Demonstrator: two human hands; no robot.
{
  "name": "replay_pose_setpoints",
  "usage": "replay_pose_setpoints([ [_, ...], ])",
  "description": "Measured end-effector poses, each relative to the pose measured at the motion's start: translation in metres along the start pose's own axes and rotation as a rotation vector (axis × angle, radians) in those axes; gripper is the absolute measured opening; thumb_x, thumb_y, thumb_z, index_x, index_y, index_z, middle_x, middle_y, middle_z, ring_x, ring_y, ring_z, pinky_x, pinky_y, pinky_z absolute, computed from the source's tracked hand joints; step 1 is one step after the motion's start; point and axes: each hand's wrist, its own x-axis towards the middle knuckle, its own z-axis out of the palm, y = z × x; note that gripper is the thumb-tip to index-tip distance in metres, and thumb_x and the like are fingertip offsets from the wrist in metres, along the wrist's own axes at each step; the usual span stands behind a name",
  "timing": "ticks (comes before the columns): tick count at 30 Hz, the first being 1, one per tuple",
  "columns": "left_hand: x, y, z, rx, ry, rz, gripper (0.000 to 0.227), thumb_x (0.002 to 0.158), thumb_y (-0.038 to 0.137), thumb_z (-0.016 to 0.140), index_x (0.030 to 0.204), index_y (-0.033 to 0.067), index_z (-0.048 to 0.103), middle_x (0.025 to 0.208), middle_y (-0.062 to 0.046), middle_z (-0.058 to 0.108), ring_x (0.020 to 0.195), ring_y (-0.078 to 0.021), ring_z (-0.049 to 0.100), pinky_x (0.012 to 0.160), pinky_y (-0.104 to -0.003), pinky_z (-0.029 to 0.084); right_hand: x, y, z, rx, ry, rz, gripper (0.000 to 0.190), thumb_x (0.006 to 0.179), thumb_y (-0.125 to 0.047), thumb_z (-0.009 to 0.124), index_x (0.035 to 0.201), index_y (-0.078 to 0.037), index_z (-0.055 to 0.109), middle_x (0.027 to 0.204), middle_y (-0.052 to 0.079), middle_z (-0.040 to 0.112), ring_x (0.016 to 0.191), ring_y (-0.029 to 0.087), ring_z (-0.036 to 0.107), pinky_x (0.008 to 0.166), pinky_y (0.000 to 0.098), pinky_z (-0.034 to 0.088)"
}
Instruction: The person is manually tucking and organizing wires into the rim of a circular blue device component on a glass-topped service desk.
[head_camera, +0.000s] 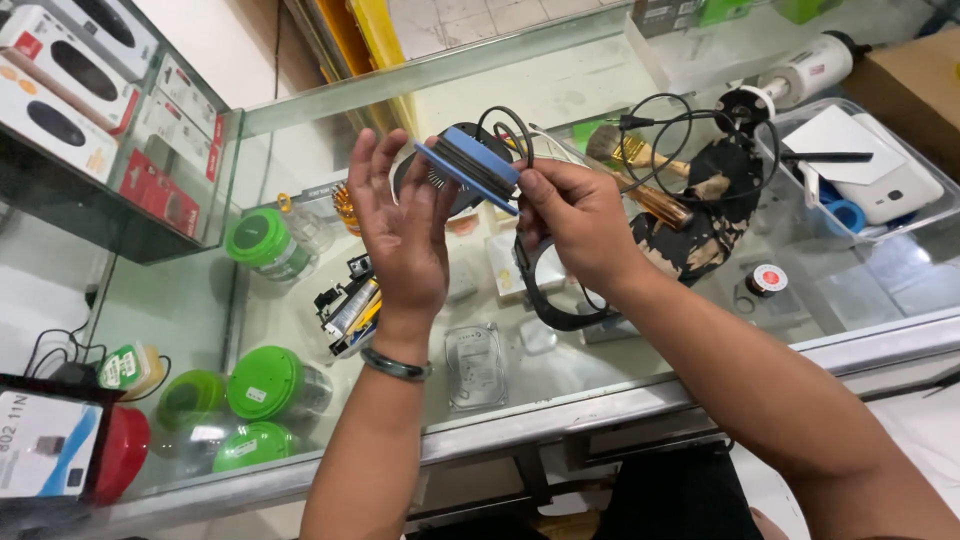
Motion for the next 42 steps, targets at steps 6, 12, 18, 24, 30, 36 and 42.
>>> replay_pose_setpoints([
  [6,-0.007,-0.020,-0.002,0.077,-0.193,-0.026,0.097,0.098,0.025,0.074,0.167,0.0174,0.006,0.169,-0.014,0.026,0.152,-0.0312,0.038,0.125,-0.050,0.043,-0.008,-0.034,0.013,-0.395,-0.182,-0.486,0.012,0.098,-0.008,0.072,0.106,-0.005,0.081,0.062,0.010,0.070,0.052,0.019,0.067,0.052,0.0275,0.054],
  [12,0.000,0.009,0.013,-0.263,0.000,-0.178,0.089,0.092,0.045,0.058,0.166,0.0302,0.011,0.159,-0.016,0.038,0.138,-0.0350,0.051,0.100,-0.053,0.064,0.002,-0.021,0.003,0.188,0.086,0.074,0.023,0.106,-0.015,0.053,0.113,0.004,0.065,0.055,0.006,0.053,0.050,0.019,0.065,0.053,0.0326,0.063],
  [18,0.000,0.021,0.009,0.347,0.005,-0.188,0.070,0.098,0.041,0.050,0.161,0.0189,0.028,0.128,-0.015,0.053,0.079,-0.0174,0.058,0.059,-0.029,0.052,0.033,-0.078,-0.031,0.201,0.551,0.137,0.021,0.110,-0.023,0.042,0.109,-0.009,0.058,0.084,0.003,0.065,0.078,0.019,0.069,0.064,0.0339,0.064],
  [24,0.019,0.013,-0.024,-0.201,0.303,-0.185,0.070,0.097,0.043,0.052,0.161,0.0274,0.030,0.135,-0.016,0.061,0.099,-0.0229,0.065,0.080,-0.046,0.061,0.069,-0.056,-0.127,0.322,0.966,-0.041,0.020,0.101,-0.020,0.040,0.097,-0.016,0.059,0.087,0.007,0.076,0.083,0.025,0.077,0.078,0.0430,0.068],
  [30,0.010,0.013,-0.021,0.212,0.068,0.028,0.064,0.109,0.040,0.045,0.163,0.0154,0.020,0.150,-0.022,0.047,0.139,-0.0284,0.050,0.102,-0.043,0.063,0.062,-0.075,-0.110,0.331,0.977,0.098,0.009,0.091,-0.005,0.041,0.098,-0.010,0.044,0.090,0.016,0.075,0.049,0.012,0.035,0.060,0.0349,0.055],
  [36,0.009,0.026,-0.009,0.895,-0.283,0.406,0.087,0.090,0.052,0.082,0.152,0.0212,0.030,0.159,-0.020,0.029,0.156,-0.0376,0.034,0.132,-0.055,0.040,0.003,-0.057,-0.009,-0.534,0.028,-0.482,0.028,0.107,0.000,0.046,0.134,0.001,0.052,0.105,0.014,0.060,0.090,0.021,0.056,0.076,0.0299,0.050],
  [42,0.006,0.024,-0.004,0.608,-0.272,0.317,0.097,0.080,0.051,0.085,0.156,0.0340,0.027,0.162,-0.013,0.023,0.157,-0.0280,0.033,0.105,-0.041,0.065,-0.016,-0.038,0.017,-0.622,-0.272,-0.145,0.037,0.107,-0.031,0.048,0.135,-0.007,0.052,0.083,0.005,0.066,0.072,0.017,0.063,0.069,0.0330,0.048],
])
